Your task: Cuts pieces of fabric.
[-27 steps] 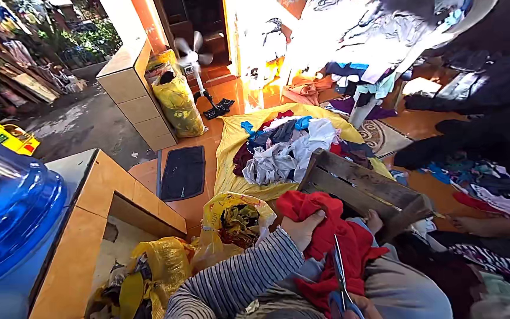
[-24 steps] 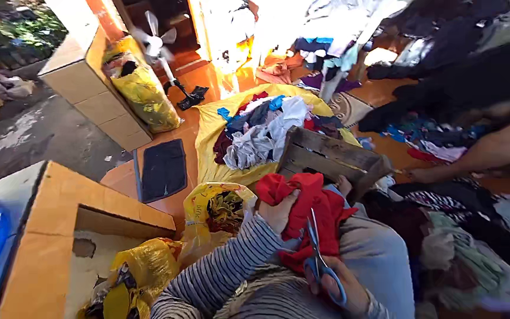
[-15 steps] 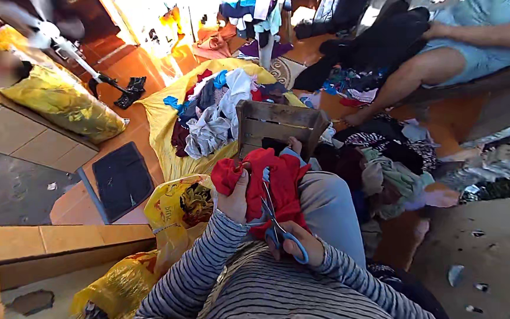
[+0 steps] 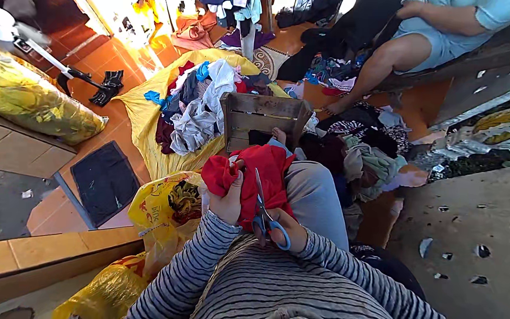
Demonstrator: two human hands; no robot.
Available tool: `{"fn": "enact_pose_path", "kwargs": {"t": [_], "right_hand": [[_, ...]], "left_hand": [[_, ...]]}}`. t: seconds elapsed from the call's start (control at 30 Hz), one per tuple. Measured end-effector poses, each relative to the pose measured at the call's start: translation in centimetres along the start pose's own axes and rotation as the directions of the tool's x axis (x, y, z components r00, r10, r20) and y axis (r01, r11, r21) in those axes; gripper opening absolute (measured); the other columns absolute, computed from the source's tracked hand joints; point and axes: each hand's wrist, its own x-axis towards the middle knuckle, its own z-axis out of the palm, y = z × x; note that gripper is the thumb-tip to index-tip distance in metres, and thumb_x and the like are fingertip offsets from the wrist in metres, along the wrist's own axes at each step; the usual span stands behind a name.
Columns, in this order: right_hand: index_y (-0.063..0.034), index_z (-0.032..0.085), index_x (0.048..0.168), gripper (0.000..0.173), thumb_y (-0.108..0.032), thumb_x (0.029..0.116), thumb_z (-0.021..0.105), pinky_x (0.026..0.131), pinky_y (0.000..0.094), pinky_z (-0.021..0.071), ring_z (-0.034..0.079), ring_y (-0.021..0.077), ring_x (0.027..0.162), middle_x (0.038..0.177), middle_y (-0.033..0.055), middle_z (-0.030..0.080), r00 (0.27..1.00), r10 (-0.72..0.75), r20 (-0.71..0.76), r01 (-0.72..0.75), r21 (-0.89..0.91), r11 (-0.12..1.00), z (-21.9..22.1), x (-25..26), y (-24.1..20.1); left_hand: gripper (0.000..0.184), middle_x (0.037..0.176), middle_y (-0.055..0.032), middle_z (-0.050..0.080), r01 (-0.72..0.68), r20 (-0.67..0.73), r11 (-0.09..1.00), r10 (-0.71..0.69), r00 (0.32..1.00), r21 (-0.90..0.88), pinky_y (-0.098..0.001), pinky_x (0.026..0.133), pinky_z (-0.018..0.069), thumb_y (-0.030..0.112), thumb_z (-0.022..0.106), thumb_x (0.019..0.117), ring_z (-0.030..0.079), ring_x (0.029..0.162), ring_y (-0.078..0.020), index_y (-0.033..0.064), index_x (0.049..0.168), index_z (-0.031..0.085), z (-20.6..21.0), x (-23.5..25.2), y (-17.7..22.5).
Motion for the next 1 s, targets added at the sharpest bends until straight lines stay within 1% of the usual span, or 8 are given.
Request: {"fn": "enact_pose_path", "kwargs": {"t": [0.13, 0.23, 0.3, 0.4, 0.6, 0.67, 0.73, 1.0], "right_hand": [[-0.0191, 0.068, 0.08, 0.042, -0.06, 0.0888, 0.07, 0.057, 0.0149, 0.0495, 0.061, -0.0048, 0.062, 0.071, -0.0125, 0.068, 0.996, 0.064, -0.07, -0.063, 0.008, 0.998, -0.1, -0.5, 0.3], [-0.0186, 0.066, 0.082, 0.047, -0.065, 0.0878, 0.068, 0.059, 0.0161, 0.0503, 0.061, -0.0035, 0.064, 0.073, -0.0121, 0.067, 0.989, 0.12, -0.082, -0.123, -0.039, 0.992, -0.3, -1.0, 0.4], [-0.0181, 0.066, 0.084, 0.052, -0.07, 0.0881, 0.064, 0.062, 0.0164, 0.05, 0.061, -0.0033, 0.067, 0.076, -0.0117, 0.067, 0.991, 0.115, -0.066, -0.119, -0.05, 0.992, -0.4, -1.0, 0.4], [-0.0185, 0.067, 0.083, 0.052, -0.07, 0.087, 0.065, 0.06, 0.0151, 0.0498, 0.061, -0.0045, 0.065, 0.074, -0.0122, 0.068, 0.993, 0.088, -0.075, -0.091, -0.033, 0.995, -0.5, -1.0, 0.4], [-0.0192, 0.068, 0.08, 0.046, -0.065, 0.0852, 0.071, 0.059, 0.0159, 0.0511, 0.062, -0.0031, 0.063, 0.073, -0.0118, 0.069, 0.984, 0.144, -0.107, -0.138, 0.059, 0.989, -0.3, -1.4, 0.9], [-0.0197, 0.066, 0.085, 0.052, -0.071, 0.0851, 0.066, 0.063, 0.0162, 0.0506, 0.061, -0.0032, 0.067, 0.077, -0.013, 0.068, 0.975, 0.195, -0.103, -0.193, 0.025, 0.981, -0.2, -1.4, 0.6], [-0.0204, 0.064, 0.089, 0.058, -0.078, 0.0838, 0.06, 0.064, 0.0161, 0.0498, 0.061, -0.0037, 0.069, 0.078, -0.014, 0.066, 0.969, 0.221, -0.113, -0.223, -0.006, 0.975, -0.1, -1.3, 0.4], [-0.0204, 0.066, 0.08, 0.059, -0.079, 0.0812, 0.062, 0.059, 0.0174, 0.05, 0.062, -0.0022, 0.063, 0.073, -0.0119, 0.069, 0.956, 0.269, -0.117, -0.267, 0.032, 0.963, -0.3, -1.6, 1.2]], "left_hand": [[0.013, 0.092, 0.0014, 0.072, 0.046, 0.015, 0.998, -0.047, 0.999, 0.053, -0.0222, 0.087, 0.0585, 0.0, 0.06, 0.0976, 0.07, 0.09, -0.0021, -0.0017, 0.11, 0.06, -0.1, 0.0, -0.1], [0.016, 0.094, -0.0019, 0.073, 0.036, 0.056, 0.995, -0.041, 0.998, 0.093, -0.0238, 0.088, 0.0587, 0.001, 0.061, 0.096, 0.07, 0.092, -0.0042, -0.0046, 0.111, 0.061, -0.8, 0.2, -0.7], [0.017, 0.094, 0.0011, 0.072, -0.008, 0.095, 0.992, -0.005, 0.995, 0.129, -0.0217, 0.089, 0.0575, 0.002, 0.063, 0.0946, 0.069, 0.093, -0.0012, -0.0041, 0.11, 0.061, -1.0, 0.0, -1.1], [0.016, 0.094, 0.0034, 0.072, -0.026, 0.167, 0.988, 0.0, 0.986, 0.151, -0.0206, 0.09, 0.057, 0.002, 0.063, 0.0946, 0.068, 0.093, 0.0009, -0.0032, 0.11, 0.061, -1.1, -0.3, -1.3], [0.022, 0.096, 0.0015, 0.072, 0.059, 0.183, 0.979, -0.096, 0.978, 0.197, -0.0199, 0.09, 0.0569, 0.005, 0.067, 0.0932, 0.068, 0.094, 0.0005, -0.0039, 0.113, 0.061, -1.7, -0.6, -1.4], [0.028, 0.098, -0.0008, 0.073, 0.08, 0.216, 0.973, -0.128, 0.968, 0.217, -0.0205, 0.092, 0.0565, 0.004, 0.069, 0.091, 0.069, 0.096, -0.0006, -0.0063, 0.116, 0.061, -2.0, -1.1, -1.7], [0.027, 0.094, 0.0008, 0.073, 0.114, 0.234, 0.965, -0.171, 0.957, 0.237, -0.021, 0.09, 0.0576, 0.003, 0.071, 0.0897, 0.069, 0.092, -0.0003, -0.0049, 0.113, 0.06, -2.1, -1.6, -2.1], [0.024, 0.093, 0.001, 0.072, 0.205, 0.196, 0.95, -0.254, 0.947, 0.237, -0.0205, 0.088, 0.0575, 0.003, 0.07, 0.0915, 0.069, 0.09, -0.0005, -0.0032, 0.113, 0.06, -2.6, -1.3, -2.4]]}}
